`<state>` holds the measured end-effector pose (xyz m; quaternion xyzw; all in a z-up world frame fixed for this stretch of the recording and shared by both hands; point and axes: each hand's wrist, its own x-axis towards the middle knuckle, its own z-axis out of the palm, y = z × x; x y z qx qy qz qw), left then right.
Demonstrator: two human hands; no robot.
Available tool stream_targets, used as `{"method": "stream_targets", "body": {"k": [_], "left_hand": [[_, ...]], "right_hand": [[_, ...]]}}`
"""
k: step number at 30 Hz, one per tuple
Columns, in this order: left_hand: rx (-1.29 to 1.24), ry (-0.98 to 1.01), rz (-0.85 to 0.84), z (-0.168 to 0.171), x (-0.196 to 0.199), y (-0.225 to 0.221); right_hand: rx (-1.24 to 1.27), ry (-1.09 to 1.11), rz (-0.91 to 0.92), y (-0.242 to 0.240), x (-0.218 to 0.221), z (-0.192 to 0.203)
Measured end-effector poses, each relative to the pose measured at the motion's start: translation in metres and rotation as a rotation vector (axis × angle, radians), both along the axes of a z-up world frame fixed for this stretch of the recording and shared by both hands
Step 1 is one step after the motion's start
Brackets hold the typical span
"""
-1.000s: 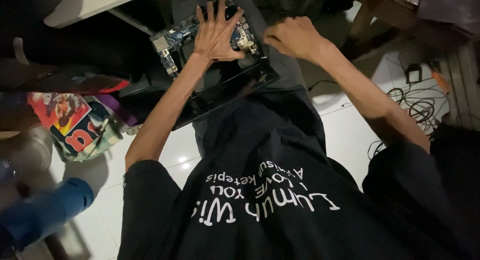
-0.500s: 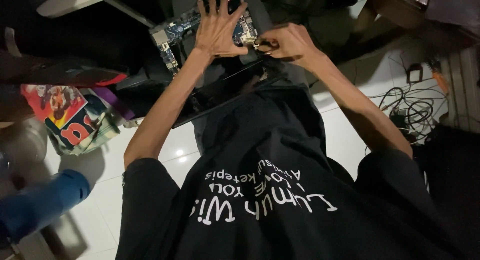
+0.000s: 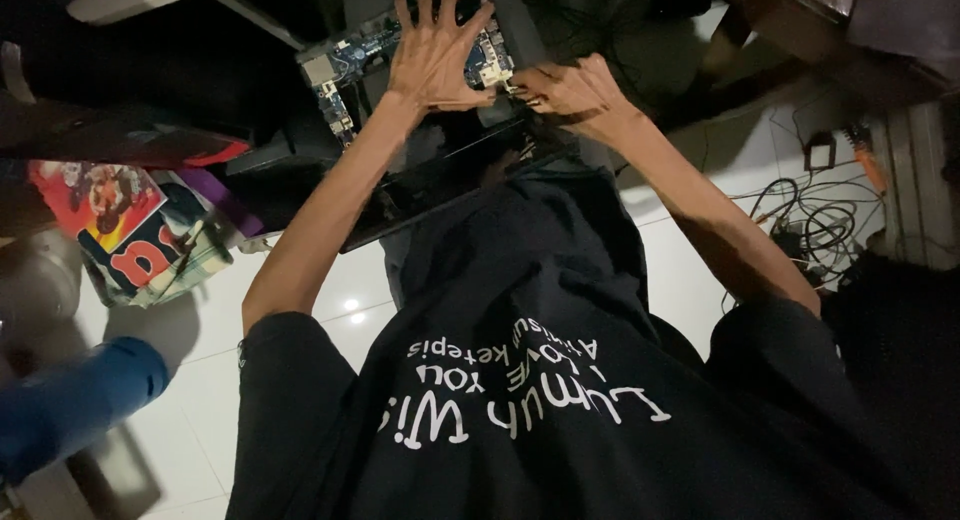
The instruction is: Installing a motherboard into a laptop chassis and connecting internal ribbon cables.
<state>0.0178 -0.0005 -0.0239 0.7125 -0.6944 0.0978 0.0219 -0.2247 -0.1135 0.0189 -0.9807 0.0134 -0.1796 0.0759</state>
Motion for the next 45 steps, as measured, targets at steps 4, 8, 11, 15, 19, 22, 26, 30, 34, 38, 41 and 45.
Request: {"method": "stream_targets", "body": {"k": [4,8,11,15,19,22,26,30,34,38,41,45], "left_hand": [[0.014,-0.006,0.009,0.001,0.0,0.0],[0.044,0.001,0.007,-0.002,0.001,-0.001],[0.036,-0.005,0.005,0.001,0.0,-0.001],[0.046,-0.062,0.022,-0.003,0.0,-0.002],[0.022,-0.052,0.016,0.003,-0.002,0.003],[0.024,-0.042,0.005,0.001,0.0,0.005],[0.042,-0.047,0.012,-0.002,0.003,0.003],[0.016,-0.096,-0.002,-0.001,0.001,0.001],[0.052,-0.075,0.003,-0.002,0.002,-0.001],[0.038,-0.103,0.001,-0.001,0.001,0.0],[0.013,-0.108,-0.005,0.003,0.0,0.002],[-0.027,-0.136,-0.018,0.002,0.001,0.004]], "right_hand": [[-0.016,0.039,-0.03,0.001,-0.002,-0.005],[0.024,-0.008,-0.021,0.002,-0.002,-0.007],[0.035,-0.008,-0.022,0.002,-0.002,-0.014],[-0.006,0.012,-0.015,0.002,-0.005,-0.018],[0.059,-0.028,-0.047,0.005,-0.005,-0.025],[0.031,-0.046,-0.042,0.001,-0.006,-0.039],[0.226,-0.059,-0.005,0.003,-0.008,-0.028],[0.782,-0.092,0.072,0.007,-0.009,-0.006],[0.724,-0.107,0.0,0.013,-0.007,0.002],[0.79,-0.123,-0.031,0.014,-0.009,-0.001],[0.803,-0.121,-0.033,0.015,-0.008,0.002],[0.836,-0.164,0.115,0.013,-0.008,0.004]]}}
